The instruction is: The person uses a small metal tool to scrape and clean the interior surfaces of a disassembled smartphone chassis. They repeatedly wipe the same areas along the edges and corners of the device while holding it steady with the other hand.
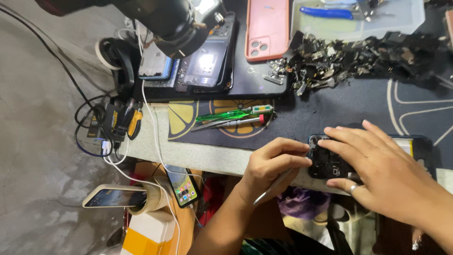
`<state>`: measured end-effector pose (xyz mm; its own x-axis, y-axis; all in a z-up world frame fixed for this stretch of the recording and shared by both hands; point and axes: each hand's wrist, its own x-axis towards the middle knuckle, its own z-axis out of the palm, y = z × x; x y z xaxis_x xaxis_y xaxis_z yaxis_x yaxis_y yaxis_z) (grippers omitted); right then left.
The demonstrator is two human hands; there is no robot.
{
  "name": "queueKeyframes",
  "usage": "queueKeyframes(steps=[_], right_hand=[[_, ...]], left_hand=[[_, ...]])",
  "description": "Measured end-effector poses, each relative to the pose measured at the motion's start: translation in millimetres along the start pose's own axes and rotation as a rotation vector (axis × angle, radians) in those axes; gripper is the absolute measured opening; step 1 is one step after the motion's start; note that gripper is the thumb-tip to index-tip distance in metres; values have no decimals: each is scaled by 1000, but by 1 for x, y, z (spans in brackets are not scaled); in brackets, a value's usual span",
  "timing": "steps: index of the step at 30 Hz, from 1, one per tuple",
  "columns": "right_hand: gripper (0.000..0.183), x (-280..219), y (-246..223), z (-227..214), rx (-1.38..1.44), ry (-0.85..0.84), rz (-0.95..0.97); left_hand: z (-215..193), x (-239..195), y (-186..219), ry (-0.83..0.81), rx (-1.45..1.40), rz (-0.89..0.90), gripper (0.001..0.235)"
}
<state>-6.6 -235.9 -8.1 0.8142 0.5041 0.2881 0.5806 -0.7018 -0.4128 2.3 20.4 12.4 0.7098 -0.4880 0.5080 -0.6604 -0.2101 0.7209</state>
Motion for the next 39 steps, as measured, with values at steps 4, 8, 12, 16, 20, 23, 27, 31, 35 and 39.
queueKeyframes(steps=[4, 8, 12, 16, 20, 23, 27, 31, 35, 39], right_hand=[[77, 4, 1, 2, -70, -3, -23], [79, 2, 0, 4, -69, -24, 0], [80, 4, 2, 5, -73, -26, 6], [78, 4, 0, 5, -78, -5, 6], [79, 4, -2, 5, -89, -10, 4], [79, 4, -1, 5, -90, -22, 10], [80, 4, -1, 4, -68, -37, 18], [81, 5, -3, 4, -57, -25, 38], [80, 3, -4, 4, -59, -17, 39], [80, 6, -5, 3, -64, -12, 38]], left_hand=[[4, 2, -4, 33, 40, -11, 20], [8, 0, -4, 64, 115, 6, 17], [7, 0, -5, 43, 151, 18, 17], [6, 2, -7, 18, 161, 46, 18], [6, 2, -8, 4, 164, 58, 17], [10, 3, -9, 24, 187, 53, 14], [15, 6, -8, 54, 271, 60, 12], [9, 5, -5, 90, 134, 18, 13], [7, 2, -5, 34, 163, 50, 15], [9, 5, -4, 27, 195, 80, 17]])
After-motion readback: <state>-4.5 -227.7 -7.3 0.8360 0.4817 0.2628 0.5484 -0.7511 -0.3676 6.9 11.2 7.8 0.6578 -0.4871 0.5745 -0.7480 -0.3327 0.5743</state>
